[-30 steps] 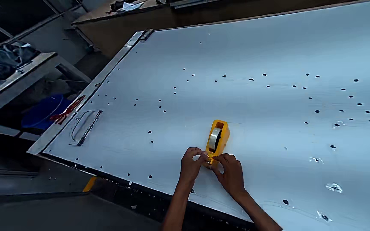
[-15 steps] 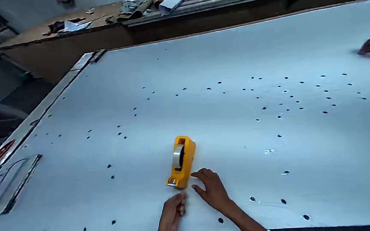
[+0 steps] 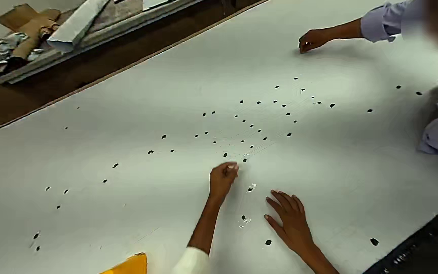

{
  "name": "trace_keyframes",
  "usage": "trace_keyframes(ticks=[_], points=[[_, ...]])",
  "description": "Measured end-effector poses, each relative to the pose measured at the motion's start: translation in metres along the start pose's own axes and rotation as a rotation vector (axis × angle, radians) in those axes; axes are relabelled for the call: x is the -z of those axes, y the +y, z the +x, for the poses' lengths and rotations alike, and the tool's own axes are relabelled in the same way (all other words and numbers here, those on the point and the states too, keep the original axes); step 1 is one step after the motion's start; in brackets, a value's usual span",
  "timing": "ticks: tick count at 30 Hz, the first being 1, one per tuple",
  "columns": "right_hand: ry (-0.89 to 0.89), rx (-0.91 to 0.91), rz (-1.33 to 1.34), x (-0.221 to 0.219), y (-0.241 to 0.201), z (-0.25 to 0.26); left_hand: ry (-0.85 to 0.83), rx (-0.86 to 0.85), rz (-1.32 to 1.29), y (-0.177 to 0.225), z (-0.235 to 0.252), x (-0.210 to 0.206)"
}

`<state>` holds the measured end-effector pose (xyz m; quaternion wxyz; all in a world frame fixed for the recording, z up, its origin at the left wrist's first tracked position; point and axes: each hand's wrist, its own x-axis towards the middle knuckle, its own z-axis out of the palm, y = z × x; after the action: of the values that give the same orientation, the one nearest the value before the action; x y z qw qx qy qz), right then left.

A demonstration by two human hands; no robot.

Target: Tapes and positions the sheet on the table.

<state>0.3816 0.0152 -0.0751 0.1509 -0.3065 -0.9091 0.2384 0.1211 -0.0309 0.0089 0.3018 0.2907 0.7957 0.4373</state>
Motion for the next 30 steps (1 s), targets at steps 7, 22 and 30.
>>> trace_keyframes(ticks=[7,22,30], points=[[0.014,-0.005,-0.023,-0.003,-0.005,-0.002,0.031,0.188,0.201,0.030,0.143,-0.031],[0.146,0.121,0.132,-0.014,-0.083,-0.008,0.664,-0.159,0.200,-0.060,-0.235,0.100],[-0.476,0.424,0.479,-0.091,-0.305,-0.090,0.791,0.358,0.044,-0.160,-0.385,0.215]])
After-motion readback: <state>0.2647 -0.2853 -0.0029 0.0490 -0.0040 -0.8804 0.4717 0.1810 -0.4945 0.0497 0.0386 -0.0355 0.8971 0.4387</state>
